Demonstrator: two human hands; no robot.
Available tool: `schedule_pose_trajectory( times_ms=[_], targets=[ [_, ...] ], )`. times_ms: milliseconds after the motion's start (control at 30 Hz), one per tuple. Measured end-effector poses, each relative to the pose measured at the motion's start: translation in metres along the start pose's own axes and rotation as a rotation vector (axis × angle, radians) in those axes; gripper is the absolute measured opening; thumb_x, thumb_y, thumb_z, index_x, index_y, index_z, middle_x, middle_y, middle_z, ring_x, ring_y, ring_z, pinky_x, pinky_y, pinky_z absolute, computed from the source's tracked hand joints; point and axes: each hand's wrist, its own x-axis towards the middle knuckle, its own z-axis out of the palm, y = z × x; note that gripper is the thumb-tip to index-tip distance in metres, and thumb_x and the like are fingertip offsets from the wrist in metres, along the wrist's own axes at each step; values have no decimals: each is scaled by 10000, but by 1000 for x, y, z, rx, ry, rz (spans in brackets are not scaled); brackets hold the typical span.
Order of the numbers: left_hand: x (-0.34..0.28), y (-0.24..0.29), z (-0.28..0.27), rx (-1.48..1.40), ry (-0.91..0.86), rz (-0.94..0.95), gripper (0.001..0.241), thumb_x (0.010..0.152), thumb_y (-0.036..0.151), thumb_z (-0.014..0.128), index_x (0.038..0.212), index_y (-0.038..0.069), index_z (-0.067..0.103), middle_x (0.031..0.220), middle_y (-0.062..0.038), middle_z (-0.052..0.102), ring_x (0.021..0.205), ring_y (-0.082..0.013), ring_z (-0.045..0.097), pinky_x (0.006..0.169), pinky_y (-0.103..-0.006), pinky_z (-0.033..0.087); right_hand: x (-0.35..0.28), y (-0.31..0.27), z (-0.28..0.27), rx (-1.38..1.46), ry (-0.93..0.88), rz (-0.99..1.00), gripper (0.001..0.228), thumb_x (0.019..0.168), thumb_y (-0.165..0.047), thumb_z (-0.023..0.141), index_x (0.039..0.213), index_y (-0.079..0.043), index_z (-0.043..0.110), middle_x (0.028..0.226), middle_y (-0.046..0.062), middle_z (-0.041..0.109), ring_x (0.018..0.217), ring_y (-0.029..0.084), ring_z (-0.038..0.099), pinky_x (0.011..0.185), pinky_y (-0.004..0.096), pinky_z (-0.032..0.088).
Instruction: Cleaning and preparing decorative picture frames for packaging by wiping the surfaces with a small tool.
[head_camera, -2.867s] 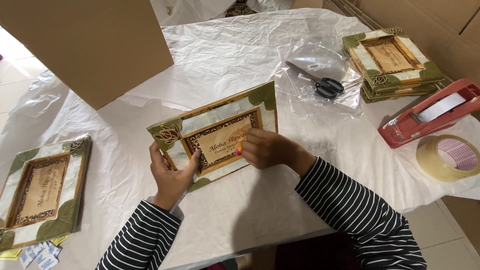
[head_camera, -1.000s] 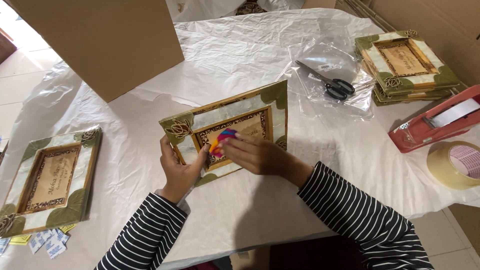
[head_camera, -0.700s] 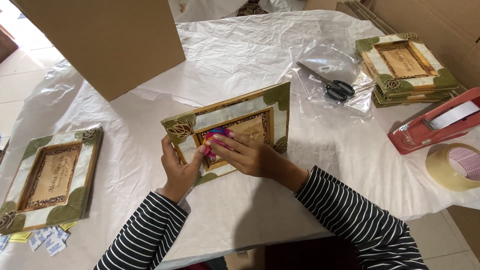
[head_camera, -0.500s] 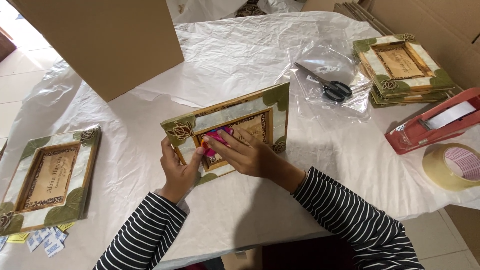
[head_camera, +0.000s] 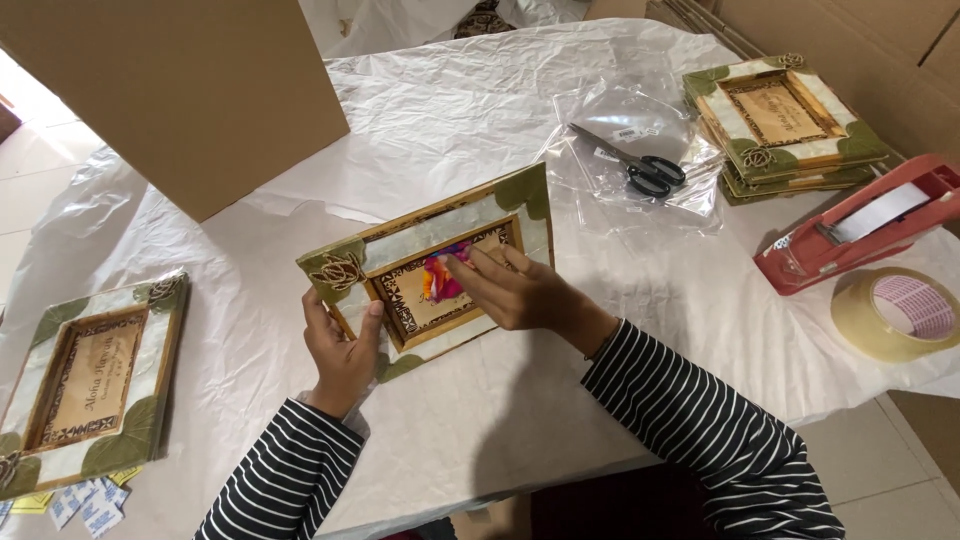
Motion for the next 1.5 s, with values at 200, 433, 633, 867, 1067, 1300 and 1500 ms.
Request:
schedule_pose_trajectory(
  times_ms=[200,433,633,867,1067,1300,1500],
  targets=[
    [0,6,1,12,9,0,459,935,107,738,1283,-17,467,884,-200,694,798,-180,647,665,-376,530,20,-1,-7,109,90,52,323,979,-387,625,1014,-94,754,1169,85,731,980,244,694,888,406,482],
    [-3,0,0,28,13,15,480,923,117,762,1280,-17,472,935,-213,688,822,-188,640,691,-397,542,11,-1,2,6,142,45,106,986,-195,683,1079,-185,734,1013,61,725,844,220,695,830,380,513],
    [-5,-6,0,-40,10,-25,468,945,128,732,1303,-3,461,920,-175,692,798,-146,608,708,-369,538,-5,24,-7,-110,58,77,42,945,-217,724,928,-183,706,947,33,695,901,213,677,937,422,441],
    [-6,-10,-3,-15,17,-18,464,953,121,729,1307,-7,459,952,-185,683,832,-168,623,752,-397,548,1,28,-12,-92,72,100,142,937,-180,714,805,-171,664,833,10,646,868,200,670,940,420,437],
    [-6,-7,-1,-9,19,-18,462,960,110,721,1314,-12,451,972,-183,673,873,-166,604,790,-400,539,-19,24,7,112,99,6,214,923,-132,612,710,-156,608,747,25,570,765,212,633,870,375,473],
    [-6,-7,-2,25,22,9,444,962,113,721,1285,-27,450,975,-205,666,878,-194,618,791,-431,537,-11,22,-2,391,97,-63,147,804,-53,536,672,-87,589,672,55,486,625,230,548,707,351,523],
    [-6,-14,-1,20,13,0,449,955,118,715,1293,-17,451,987,-197,685,896,-213,653,803,-444,544,-14,6,-1,487,86,-69,208,915,-27,540,734,-64,636,675,68,520,626,234,568,647,338,510]
  ],
)
